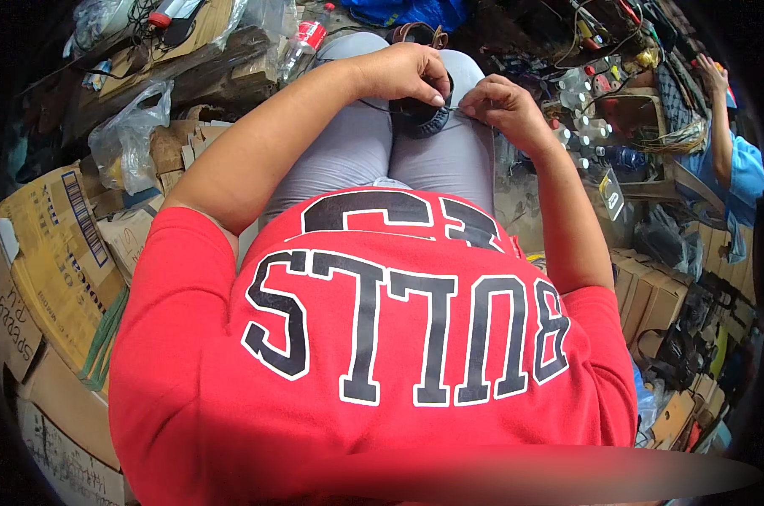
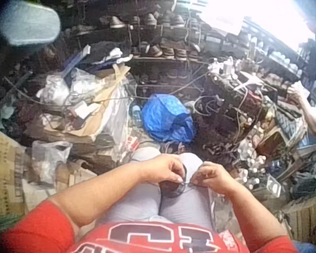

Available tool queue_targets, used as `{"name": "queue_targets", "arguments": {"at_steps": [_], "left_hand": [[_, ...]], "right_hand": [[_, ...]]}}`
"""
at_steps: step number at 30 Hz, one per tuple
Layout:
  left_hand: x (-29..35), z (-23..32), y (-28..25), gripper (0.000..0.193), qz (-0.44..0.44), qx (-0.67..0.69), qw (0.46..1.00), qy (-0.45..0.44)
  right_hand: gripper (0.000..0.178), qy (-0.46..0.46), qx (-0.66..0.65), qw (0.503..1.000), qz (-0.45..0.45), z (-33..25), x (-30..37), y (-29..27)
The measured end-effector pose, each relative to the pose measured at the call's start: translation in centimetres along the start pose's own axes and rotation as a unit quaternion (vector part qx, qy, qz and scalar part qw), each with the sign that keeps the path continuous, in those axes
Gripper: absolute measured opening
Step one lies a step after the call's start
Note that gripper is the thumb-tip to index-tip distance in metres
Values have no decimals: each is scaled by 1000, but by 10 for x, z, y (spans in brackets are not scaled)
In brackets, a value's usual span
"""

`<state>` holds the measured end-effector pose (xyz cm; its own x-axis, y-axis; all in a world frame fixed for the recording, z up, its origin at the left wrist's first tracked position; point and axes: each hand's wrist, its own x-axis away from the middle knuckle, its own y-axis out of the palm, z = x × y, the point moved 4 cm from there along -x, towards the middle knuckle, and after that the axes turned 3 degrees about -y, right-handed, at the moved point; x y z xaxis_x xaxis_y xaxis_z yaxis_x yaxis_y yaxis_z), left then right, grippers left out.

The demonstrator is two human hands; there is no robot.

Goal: Stitch together components of a shoe upper by hand using a needle and thread.

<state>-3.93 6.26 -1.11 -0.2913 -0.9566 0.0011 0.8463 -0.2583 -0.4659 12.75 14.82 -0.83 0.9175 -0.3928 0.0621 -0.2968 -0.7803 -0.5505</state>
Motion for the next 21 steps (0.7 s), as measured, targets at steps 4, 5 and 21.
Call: {"name": "queue_targets", "arguments": {"at_steps": [4,5,21], "left_hand": [[-1,-6,1,17,-13,39,998,-49],[-1,-6,2,18,-23,40,997,-57],[0,5,7,27,-115,-91,989,-32]], "right_hand": [[13,-29,-20,999,18,-2,2,9],[13,-45,23,998,32,-3,2,10],[27,-97,367,924,-45,-65,10,16]]}}
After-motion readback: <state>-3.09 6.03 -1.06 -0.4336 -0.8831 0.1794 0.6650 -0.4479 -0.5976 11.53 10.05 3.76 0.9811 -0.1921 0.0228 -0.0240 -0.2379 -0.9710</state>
